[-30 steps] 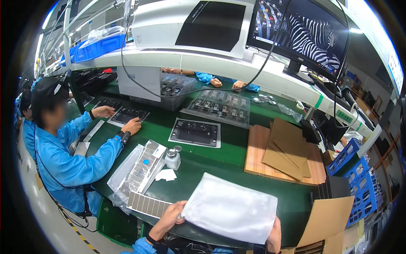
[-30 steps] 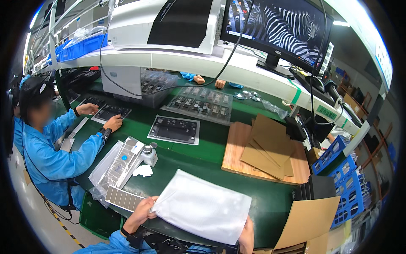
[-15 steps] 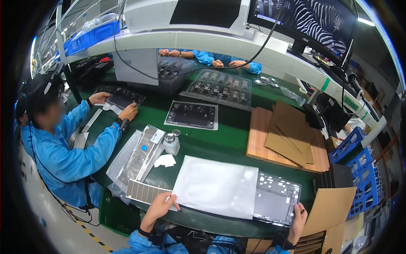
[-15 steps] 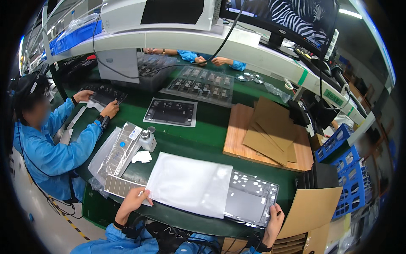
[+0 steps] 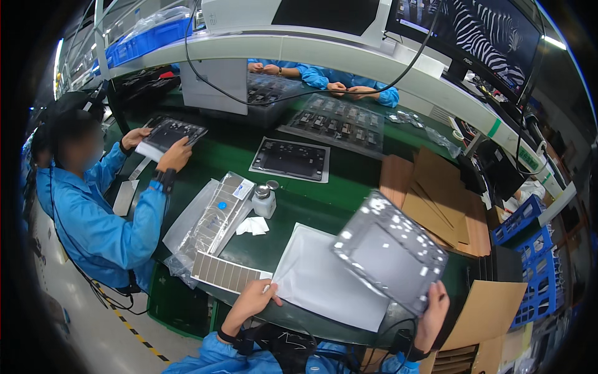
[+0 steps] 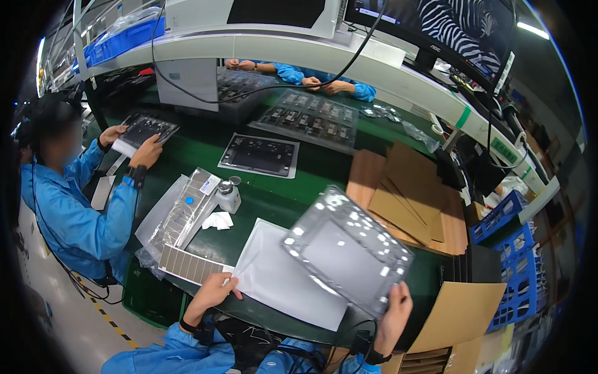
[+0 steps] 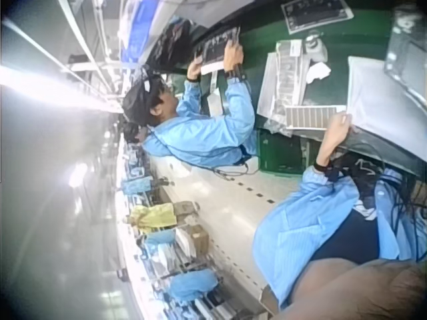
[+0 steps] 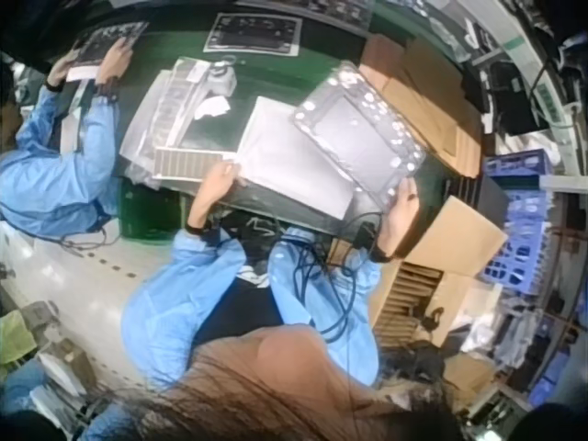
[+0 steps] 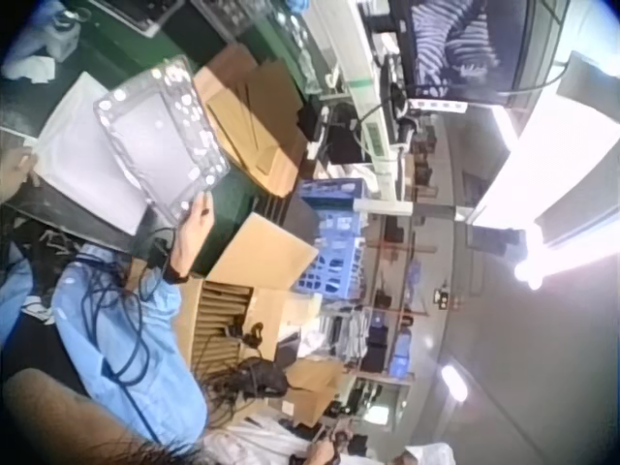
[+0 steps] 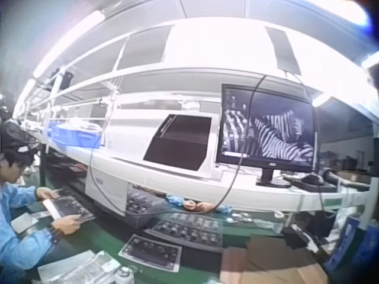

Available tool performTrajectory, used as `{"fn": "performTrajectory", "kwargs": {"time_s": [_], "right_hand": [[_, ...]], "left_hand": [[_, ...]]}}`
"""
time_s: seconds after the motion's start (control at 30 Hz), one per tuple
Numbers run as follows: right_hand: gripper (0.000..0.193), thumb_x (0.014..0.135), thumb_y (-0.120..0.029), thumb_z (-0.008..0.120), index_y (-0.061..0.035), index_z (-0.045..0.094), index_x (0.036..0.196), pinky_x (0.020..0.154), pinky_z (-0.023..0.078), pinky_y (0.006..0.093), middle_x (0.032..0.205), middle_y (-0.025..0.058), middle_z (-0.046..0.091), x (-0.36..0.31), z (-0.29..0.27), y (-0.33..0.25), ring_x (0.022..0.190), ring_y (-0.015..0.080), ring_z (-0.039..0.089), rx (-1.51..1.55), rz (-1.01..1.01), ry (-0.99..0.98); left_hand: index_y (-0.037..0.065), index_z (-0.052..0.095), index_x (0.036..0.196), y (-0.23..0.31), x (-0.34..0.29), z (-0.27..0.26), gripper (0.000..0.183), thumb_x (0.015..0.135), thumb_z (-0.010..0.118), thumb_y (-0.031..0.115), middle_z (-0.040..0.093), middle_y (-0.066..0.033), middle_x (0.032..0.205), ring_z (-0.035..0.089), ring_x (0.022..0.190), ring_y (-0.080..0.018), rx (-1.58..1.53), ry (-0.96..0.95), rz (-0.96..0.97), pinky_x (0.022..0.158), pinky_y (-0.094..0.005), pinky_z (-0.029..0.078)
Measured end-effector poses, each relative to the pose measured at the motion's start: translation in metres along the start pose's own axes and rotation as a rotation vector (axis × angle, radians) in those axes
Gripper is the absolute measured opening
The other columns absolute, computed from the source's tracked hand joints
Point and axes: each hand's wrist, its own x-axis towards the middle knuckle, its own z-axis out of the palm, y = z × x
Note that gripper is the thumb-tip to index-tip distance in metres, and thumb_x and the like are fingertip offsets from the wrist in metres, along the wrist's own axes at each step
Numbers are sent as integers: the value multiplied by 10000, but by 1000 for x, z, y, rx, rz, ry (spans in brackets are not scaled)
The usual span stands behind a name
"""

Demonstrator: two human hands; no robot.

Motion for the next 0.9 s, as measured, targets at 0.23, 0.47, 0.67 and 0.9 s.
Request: {"fn": "performTrajectory", "kwargs": {"time_s": [0.23,0.47,0.67,0.9], "right_hand": [[352,986,-227,604,23,561,1230,372,368,236,684,4,558,-9,36,47,423,74,466,-379,257,-425],[295,962,-137,592,18,571,1213,639,517,429,732,176,629,-16,42,80,673,374,654,-1014,-357,-417],[275,935,-94,613,-11,627,1197,687,519,432,907,179,678,-44,62,24,737,350,662,-1280,-517,-86],[222,901,-37,674,-17,727,1115,547,409,201,912,50,659,-112,166,-20,646,68,558,-410,-320,-862]], "left_hand": [[-45,685,971,0,-7,5,336,1012,490,225,742,-85,746,679,756,-215,-46,-5,-32,759,-334,498],[-48,673,1010,-8,-12,5,338,1019,495,240,738,-110,757,688,795,-238,-20,-54,23,785,-347,498],[33,445,1388,12,-21,4,586,1002,498,472,703,-137,829,630,741,-228,63,211,119,696,-341,477],[64,-74,1570,67,-26,16,1191,767,153,914,481,12,704,332,589,-52,-615,-203,297,544,-216,252]]}}
